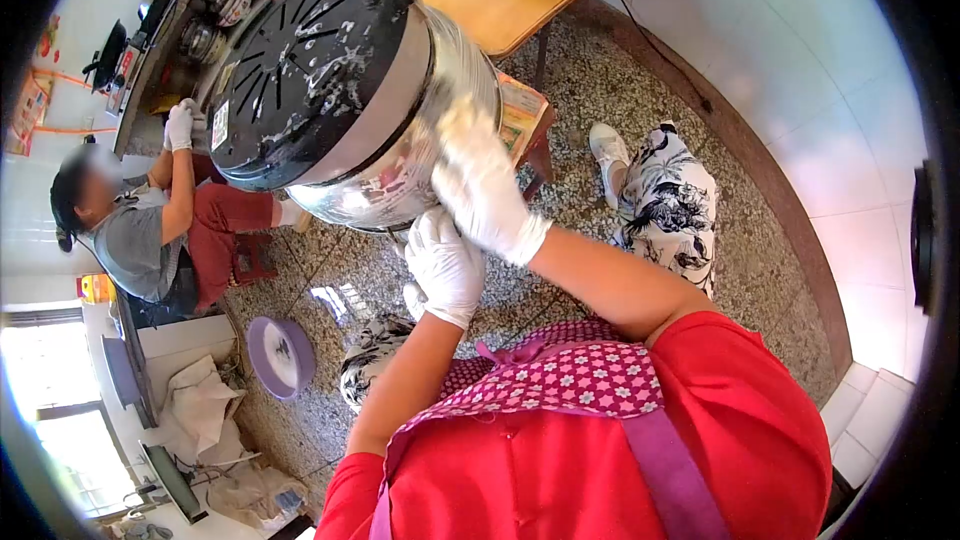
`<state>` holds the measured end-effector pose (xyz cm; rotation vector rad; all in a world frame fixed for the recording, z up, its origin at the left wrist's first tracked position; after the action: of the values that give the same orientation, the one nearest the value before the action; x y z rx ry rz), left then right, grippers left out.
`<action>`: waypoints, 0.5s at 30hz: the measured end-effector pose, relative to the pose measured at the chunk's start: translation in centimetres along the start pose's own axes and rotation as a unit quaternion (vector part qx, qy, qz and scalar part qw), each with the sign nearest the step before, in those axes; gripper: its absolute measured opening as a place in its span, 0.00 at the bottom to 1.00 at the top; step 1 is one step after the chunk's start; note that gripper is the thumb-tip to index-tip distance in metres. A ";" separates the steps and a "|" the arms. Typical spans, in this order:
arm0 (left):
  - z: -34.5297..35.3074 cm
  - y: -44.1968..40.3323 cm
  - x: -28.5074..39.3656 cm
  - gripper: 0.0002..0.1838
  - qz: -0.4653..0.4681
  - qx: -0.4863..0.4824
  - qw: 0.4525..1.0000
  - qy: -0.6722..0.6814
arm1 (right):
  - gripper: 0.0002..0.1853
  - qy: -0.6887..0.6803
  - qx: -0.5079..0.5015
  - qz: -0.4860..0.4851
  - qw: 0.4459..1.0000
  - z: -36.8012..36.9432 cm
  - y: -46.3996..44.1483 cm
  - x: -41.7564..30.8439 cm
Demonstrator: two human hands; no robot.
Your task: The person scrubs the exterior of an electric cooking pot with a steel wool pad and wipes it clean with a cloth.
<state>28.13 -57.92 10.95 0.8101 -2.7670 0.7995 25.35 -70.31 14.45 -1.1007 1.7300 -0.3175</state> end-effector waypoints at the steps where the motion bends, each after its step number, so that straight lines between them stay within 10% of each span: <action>1: 0.0 -0.3 0.2 0.19 -0.006 -0.015 1.000 0.017 | 0.29 -0.027 0.026 0.012 0.999 -0.2 -2.0 1.4; 7: -0.3 -0.5 1.0 0.17 0.012 -0.006 1.000 0.012 | 0.29 -0.202 -0.191 0.128 0.952 2.4 -12.2 11.7; 15: 0.0 -0.4 0.3 0.21 -0.017 -0.035 0.999 0.021 | 0.34 -0.052 -0.087 0.071 0.992 0.6 3.7 0.6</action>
<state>28.13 -58.37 11.21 0.8156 -2.7198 0.7002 23.90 -68.61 11.38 -1.0914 1.7562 -0.0202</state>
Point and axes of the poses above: each hand's wrist, its own y-axis away from the middle knuckle, its own z-axis out of the palm, x = y × z, the point moved 5 cm from there along -y, towards the middle knuckle, and after that the axes turned 12 degrees about y, right-handed, at the moved point
